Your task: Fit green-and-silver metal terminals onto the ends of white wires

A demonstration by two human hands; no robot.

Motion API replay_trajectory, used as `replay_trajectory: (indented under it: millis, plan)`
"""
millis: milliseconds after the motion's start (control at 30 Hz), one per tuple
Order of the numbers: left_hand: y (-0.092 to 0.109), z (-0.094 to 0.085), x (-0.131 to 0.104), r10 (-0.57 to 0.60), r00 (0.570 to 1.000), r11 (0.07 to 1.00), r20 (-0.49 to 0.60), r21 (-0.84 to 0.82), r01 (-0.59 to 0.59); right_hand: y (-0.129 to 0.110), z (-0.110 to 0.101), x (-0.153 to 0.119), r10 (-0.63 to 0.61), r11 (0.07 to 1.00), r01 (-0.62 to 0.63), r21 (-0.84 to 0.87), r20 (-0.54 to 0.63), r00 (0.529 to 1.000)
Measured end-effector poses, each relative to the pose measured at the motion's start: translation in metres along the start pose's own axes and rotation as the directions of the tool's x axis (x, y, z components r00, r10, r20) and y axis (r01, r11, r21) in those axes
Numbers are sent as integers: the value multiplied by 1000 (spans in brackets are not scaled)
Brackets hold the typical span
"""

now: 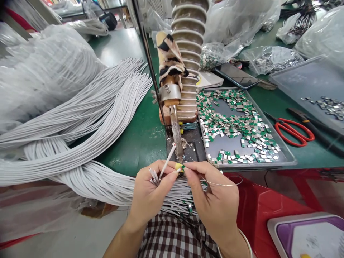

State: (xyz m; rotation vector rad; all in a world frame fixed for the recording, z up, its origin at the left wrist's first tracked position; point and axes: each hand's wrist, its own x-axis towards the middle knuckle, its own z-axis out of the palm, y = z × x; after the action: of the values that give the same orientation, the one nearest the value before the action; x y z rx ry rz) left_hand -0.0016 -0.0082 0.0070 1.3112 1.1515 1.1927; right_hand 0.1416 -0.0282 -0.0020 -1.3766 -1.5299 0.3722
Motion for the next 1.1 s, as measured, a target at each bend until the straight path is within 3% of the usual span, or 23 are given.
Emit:
replay_trajectory:
  millis: [233,400,600,733,900,1100]
  plan:
    - [2,0,-2,-20,1000,1000,0,13,20,-2,0,-1,8,1000,-7,13,-28,1000]
    - [3,-2,1,-31,1000,999,-4,20,31,1,-2,-3,-78,996,78,-48,6,997]
    - [6,-2,5,-29,1000,1000,4,10,29,3,0,-9,-194,979,177,-102,-198,961]
    - [7,-2,9,-41,999,999,5,11,41,0,1,-3,-301,950,275,-149,-193,934]
    - [11,-2,13,-52,999,999,9,-2,52,-1,0,1,-309,943,275,-188,-189,932]
    - [10,-3,9,-72,997,996,38,-50,74,-4,-1,-2,-275,959,258,-113,-181,944]
